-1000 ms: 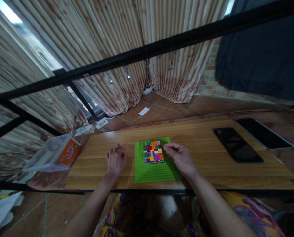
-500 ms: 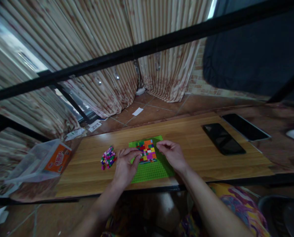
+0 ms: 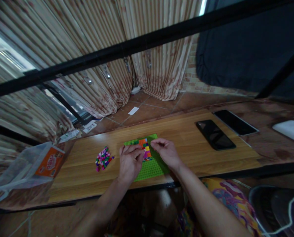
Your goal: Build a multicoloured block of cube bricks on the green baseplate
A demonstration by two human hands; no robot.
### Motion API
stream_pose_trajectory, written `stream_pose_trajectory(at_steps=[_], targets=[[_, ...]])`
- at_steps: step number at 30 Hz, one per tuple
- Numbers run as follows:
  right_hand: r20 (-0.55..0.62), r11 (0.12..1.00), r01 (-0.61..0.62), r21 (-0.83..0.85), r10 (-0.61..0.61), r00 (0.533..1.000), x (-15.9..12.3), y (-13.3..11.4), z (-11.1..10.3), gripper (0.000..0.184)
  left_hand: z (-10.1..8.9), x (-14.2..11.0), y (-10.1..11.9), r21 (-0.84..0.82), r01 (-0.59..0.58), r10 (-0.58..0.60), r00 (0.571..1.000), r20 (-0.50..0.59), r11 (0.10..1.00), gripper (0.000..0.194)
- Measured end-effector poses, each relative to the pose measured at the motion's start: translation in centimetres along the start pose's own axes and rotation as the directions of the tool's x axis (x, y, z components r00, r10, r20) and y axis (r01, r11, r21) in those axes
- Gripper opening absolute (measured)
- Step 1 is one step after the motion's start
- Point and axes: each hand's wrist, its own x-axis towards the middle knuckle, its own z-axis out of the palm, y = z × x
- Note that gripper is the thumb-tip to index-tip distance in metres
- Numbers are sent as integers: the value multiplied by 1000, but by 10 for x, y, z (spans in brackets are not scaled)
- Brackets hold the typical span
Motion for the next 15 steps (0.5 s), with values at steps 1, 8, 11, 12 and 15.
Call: stream_pose_trajectory(at_steps=[1,8,11,12,15], targets=[[6,1000,2,-3,-2,1000,0,1,0,26,0,0,0,2,3,-3,1000,-2,1000,20],[58,1000,-4,-6,5,998,-4,8,6,24,3,2,1,-56,71,-74,996,-57,996,13],[63,1000,9,-21,-8,998,-5,12,9,26,4,2,1,-75,77,-82,995,-63,994,11],[68,999,16,-34,-14,998,-6,13,9,27,5,1,0,-77,74,-79,995,-64,994,11],[78,997,41,-68,-36,996,-8,16,11,29,6,0,-1,-71,64,-69,995,-66,995,11]])
